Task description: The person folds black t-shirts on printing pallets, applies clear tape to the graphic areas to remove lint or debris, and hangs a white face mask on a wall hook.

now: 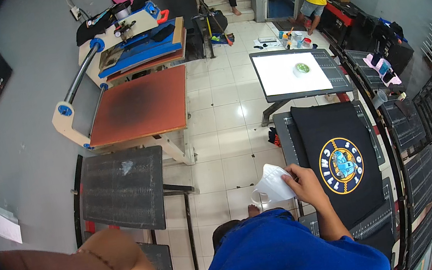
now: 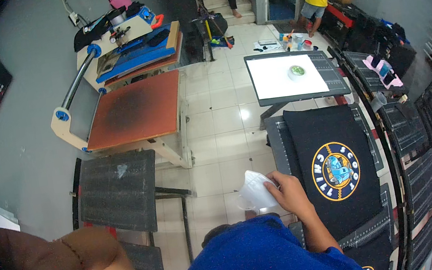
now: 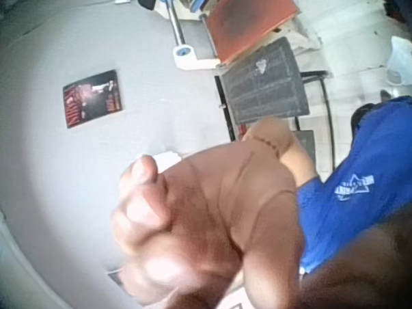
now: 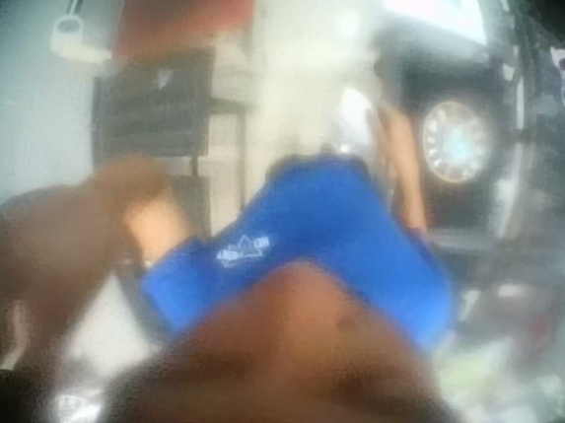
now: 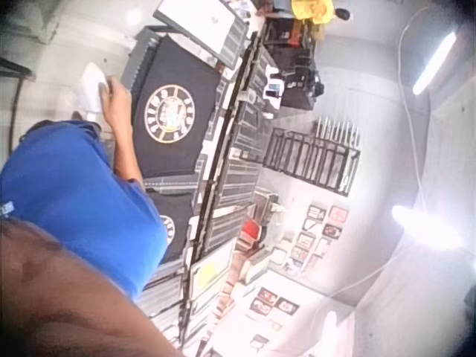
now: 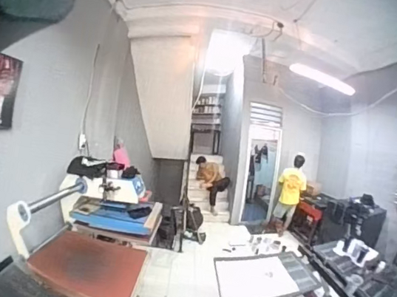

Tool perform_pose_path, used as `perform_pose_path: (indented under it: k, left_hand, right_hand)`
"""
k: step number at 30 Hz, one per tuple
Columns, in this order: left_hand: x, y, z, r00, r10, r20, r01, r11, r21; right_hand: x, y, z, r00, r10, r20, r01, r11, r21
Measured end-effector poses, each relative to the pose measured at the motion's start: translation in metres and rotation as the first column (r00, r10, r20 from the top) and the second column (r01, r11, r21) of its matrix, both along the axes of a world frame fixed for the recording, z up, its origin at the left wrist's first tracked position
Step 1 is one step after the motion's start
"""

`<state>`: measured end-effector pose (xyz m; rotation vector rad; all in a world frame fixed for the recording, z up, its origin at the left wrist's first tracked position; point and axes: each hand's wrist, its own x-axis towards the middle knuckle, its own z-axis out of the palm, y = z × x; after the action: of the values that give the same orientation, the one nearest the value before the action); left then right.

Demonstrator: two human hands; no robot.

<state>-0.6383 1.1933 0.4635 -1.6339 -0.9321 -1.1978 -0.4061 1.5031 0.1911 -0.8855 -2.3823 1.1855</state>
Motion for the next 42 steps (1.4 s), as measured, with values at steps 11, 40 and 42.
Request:
perform_pose_path:
  k: [11,40,42]
  left_hand:
    - [-0.008,0.089,-0.041,0.978,-0.159,0.137,0.175,0.978,-0.114]
    - [0.047,0.193,-0.319,0.600,0.502,0.623,0.727,-0.017,-0.686]
    - [0.047,0.188,-0.325,0.526,0.529,0.665,0.786,-0.003,-0.619]
  right_hand:
    - [0.000,0.080,-0.018,0.945,-0.128,-0.302,-0.020,0.896,-0.443]
    - [0.023,0.059,-0.043,0.967,0.000,-0.256,-0.095,0.929,-0.357]
    - [0.012,0.059,-0.047,0.937,-0.108,-0.334,-0.054,0.896,-0.440]
